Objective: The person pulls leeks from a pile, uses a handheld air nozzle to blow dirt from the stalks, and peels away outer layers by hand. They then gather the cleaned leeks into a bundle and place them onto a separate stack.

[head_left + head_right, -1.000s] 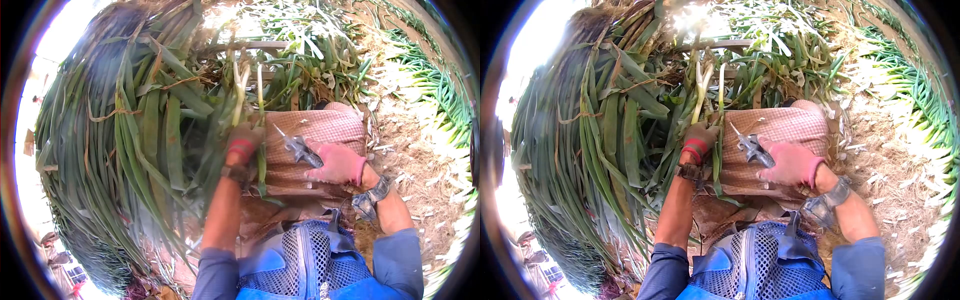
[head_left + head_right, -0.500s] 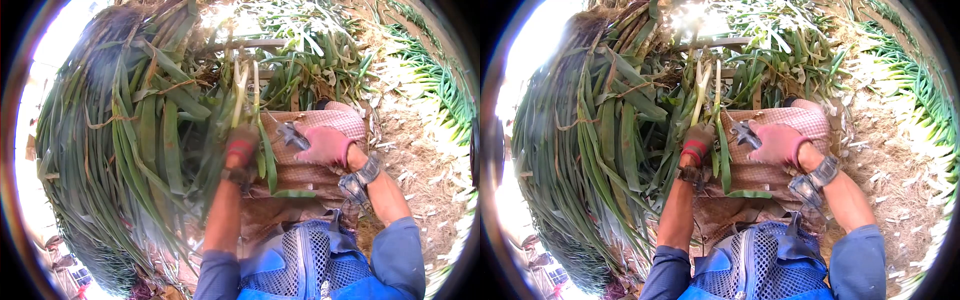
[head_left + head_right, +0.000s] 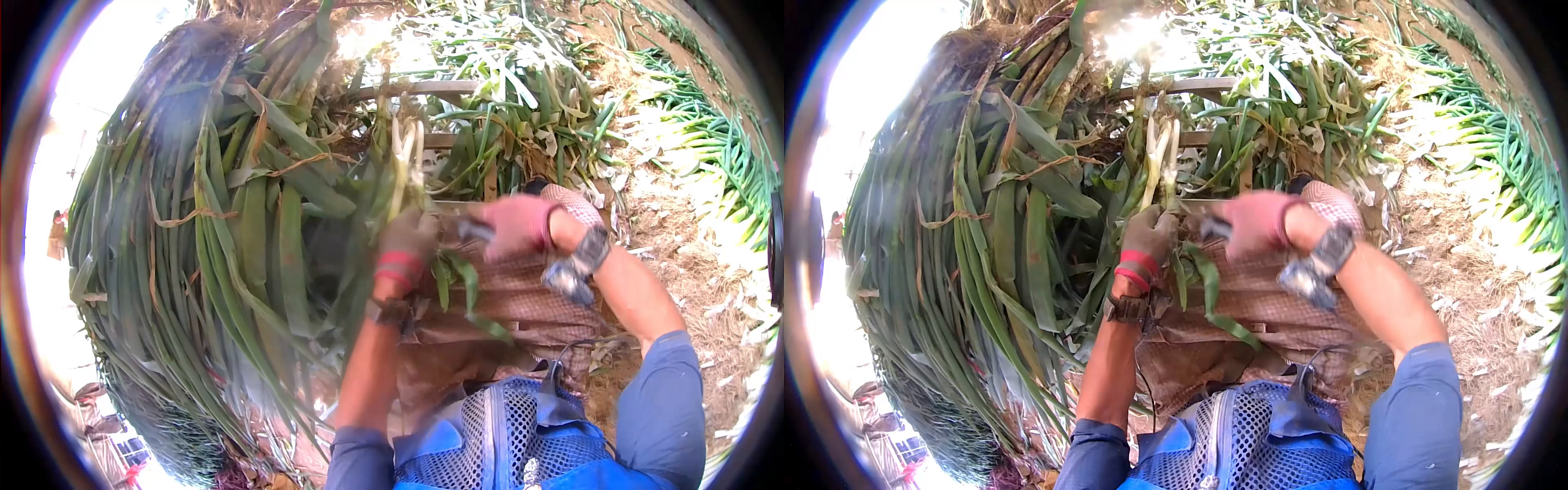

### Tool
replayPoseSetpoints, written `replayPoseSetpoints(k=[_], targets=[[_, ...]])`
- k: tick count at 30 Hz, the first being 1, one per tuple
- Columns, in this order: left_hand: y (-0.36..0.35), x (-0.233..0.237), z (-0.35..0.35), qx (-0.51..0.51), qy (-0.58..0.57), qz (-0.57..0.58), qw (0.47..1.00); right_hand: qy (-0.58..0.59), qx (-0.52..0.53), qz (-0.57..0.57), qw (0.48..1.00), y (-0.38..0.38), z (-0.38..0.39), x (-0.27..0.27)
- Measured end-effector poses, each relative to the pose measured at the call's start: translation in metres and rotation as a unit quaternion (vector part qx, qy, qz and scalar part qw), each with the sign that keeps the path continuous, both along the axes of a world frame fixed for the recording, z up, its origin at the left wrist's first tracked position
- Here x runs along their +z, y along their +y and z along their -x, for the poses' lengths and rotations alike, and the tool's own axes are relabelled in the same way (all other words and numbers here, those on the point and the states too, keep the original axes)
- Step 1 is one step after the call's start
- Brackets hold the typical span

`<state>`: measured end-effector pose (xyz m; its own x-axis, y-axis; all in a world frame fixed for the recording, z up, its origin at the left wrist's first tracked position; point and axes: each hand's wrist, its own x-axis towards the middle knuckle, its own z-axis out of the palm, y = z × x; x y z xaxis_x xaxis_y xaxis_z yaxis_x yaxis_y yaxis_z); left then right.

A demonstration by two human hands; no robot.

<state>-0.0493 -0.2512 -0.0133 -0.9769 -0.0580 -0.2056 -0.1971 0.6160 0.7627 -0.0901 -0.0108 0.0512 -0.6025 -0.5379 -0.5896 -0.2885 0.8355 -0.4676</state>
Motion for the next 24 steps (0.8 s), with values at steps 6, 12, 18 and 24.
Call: replayPoseSetpoints(k=[6, 12, 18, 24], targets=[[0.005, 0.042, 0.010, 0.091, 0.019, -0.388, 0.917, 0.164, -0.355, 0.157, 0.907, 0.005, 0.108, 0.043], [-0.044, 0.013, -0.008, 0.020, 0.012, -0.050, 0.998, 0.097, -0.250, 0.115, 0.956, 0.018, 0.041, 0.012], [-0.048, -0.005, -0.035, -0.044, 0.096, 0.301, 0.948, 0.079, -0.183, 0.123, 0.972, 0.021, -0.027, -0.024], [-0.037, 0.029, -0.020, -0.023, -0.043, 0.314, 0.948, 0.066, -0.182, 0.119, 0.974, 0.014, -0.043, -0.009]])
